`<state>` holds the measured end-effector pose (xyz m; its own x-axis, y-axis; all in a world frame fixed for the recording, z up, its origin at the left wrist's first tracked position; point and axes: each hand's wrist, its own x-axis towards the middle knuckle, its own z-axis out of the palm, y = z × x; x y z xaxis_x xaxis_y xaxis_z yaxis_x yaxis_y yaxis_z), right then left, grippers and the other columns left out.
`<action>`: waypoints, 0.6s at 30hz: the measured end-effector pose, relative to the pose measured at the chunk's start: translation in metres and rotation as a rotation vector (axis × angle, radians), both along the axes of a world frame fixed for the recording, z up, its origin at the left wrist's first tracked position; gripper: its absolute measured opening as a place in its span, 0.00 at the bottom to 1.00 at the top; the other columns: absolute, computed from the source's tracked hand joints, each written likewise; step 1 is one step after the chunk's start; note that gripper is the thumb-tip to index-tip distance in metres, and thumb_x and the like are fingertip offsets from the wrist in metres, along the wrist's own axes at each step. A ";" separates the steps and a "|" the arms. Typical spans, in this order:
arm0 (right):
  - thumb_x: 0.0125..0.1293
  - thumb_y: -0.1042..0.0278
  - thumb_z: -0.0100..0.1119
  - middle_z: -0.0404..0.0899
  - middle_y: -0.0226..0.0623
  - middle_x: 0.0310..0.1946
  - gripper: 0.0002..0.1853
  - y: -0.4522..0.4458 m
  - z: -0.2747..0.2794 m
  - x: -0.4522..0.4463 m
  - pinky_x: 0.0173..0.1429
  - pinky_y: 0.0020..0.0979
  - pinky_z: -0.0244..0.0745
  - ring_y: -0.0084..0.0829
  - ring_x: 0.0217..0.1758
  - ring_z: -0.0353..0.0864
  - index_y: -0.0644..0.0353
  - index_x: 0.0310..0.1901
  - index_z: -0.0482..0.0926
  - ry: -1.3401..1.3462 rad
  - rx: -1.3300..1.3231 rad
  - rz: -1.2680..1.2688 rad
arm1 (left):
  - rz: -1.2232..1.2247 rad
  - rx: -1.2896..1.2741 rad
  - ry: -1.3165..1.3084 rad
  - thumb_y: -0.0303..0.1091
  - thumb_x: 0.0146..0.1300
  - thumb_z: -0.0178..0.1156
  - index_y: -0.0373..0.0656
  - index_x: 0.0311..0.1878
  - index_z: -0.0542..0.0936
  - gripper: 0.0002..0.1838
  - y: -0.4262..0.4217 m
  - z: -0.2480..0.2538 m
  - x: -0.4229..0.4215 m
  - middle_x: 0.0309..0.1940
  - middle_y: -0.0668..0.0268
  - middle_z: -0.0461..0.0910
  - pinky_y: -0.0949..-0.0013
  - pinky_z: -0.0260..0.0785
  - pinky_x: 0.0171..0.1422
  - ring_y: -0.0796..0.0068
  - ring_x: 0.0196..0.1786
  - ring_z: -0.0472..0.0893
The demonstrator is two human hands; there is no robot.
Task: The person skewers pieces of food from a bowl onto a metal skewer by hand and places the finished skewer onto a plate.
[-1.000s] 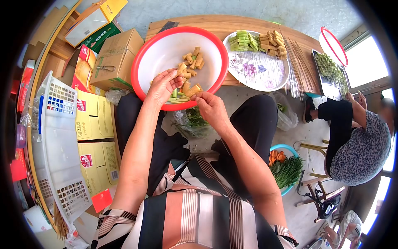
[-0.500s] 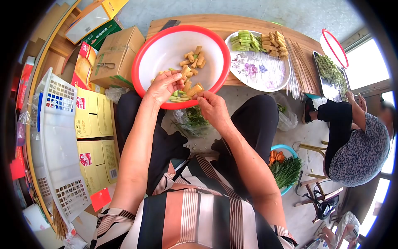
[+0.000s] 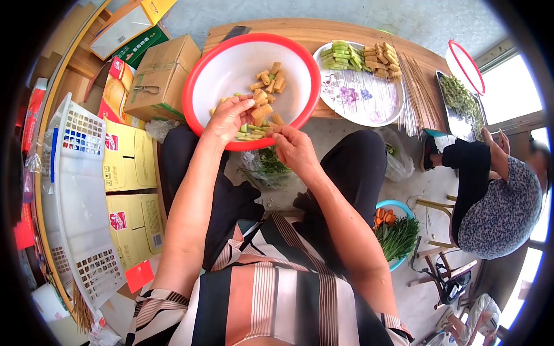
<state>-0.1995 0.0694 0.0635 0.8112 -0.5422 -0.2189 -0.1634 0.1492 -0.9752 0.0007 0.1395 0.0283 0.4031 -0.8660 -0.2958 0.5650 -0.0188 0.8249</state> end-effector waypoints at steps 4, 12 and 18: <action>0.70 0.71 0.47 0.64 0.23 0.14 0.10 0.000 -0.004 0.000 0.20 0.21 0.57 0.14 0.15 0.61 0.66 0.40 0.79 0.005 -0.083 -0.037 | -0.071 0.011 -0.078 0.32 0.63 0.61 0.38 0.51 0.77 0.15 0.000 0.001 -0.001 0.42 0.66 0.81 0.70 0.75 0.48 0.76 0.43 0.80; 0.70 0.70 0.48 0.63 0.22 0.13 0.10 -0.003 -0.001 -0.003 0.20 0.21 0.57 0.14 0.15 0.60 0.66 0.40 0.79 -0.013 -0.012 -0.070 | -0.191 0.043 -0.134 0.35 0.64 0.60 0.37 0.50 0.78 0.15 -0.004 0.001 -0.006 0.41 0.66 0.81 0.71 0.75 0.46 0.78 0.43 0.80; 0.71 0.67 0.47 0.63 0.22 0.12 0.12 -0.013 -0.007 -0.007 0.18 0.19 0.53 0.14 0.13 0.57 0.63 0.43 0.79 -0.042 0.053 -0.125 | -0.141 0.317 -0.749 0.40 0.66 0.56 0.45 0.51 0.79 0.14 -0.015 -0.029 0.002 0.43 0.66 0.80 0.69 0.74 0.47 0.72 0.44 0.80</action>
<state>-0.2061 0.0566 0.0569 0.7473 -0.6280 -0.2173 -0.0999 0.2170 -0.9710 0.0024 0.1247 -0.0003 0.4843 -0.8439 -0.2307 -0.1573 -0.3434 0.9259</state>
